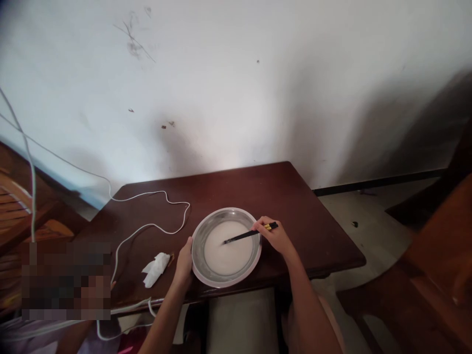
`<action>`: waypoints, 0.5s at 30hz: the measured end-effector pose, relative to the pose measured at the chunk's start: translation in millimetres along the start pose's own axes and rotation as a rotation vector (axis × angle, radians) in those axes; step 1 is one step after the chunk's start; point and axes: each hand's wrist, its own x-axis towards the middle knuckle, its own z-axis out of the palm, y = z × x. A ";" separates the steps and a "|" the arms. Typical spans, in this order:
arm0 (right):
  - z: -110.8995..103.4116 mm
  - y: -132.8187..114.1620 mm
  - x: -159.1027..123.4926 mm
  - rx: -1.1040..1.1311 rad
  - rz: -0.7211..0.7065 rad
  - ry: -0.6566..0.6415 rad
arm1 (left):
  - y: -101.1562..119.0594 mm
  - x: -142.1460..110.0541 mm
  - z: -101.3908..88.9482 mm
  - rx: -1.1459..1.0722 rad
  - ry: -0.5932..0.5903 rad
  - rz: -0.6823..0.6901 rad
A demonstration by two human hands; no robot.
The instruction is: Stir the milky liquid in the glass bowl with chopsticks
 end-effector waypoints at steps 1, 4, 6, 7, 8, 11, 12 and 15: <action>-2.0 0.6 0.3 -0.011 -0.002 0.047 | 0.3 -0.2 0.0 -0.001 -0.007 -0.009; -9.2 1.9 0.3 -0.028 0.010 0.138 | 0.4 -0.7 -0.2 -0.007 -0.005 -0.004; -8.7 0.8 -0.8 -0.020 0.015 0.081 | -0.1 -0.5 -0.5 -0.009 0.001 0.001; -6.3 -0.2 -1.3 -0.012 0.013 0.033 | -0.4 -0.2 -0.7 -0.006 0.003 0.004; -3.1 -1.3 -1.6 -0.004 0.010 -0.014 | -0.6 0.1 -0.9 -0.004 0.006 0.007; 2.5 -2.7 -0.7 -0.014 -0.009 -0.029 | -1.1 1.3 -1.3 0.002 0.009 0.007; 1.4 -2.3 -0.1 -0.023 -0.010 0.013 | -1.2 1.6 -1.3 0.004 0.004 0.007; -7.4 -0.2 0.7 -0.032 0.003 0.134 | -2.1 2.2 -1.0 0.010 -0.004 0.015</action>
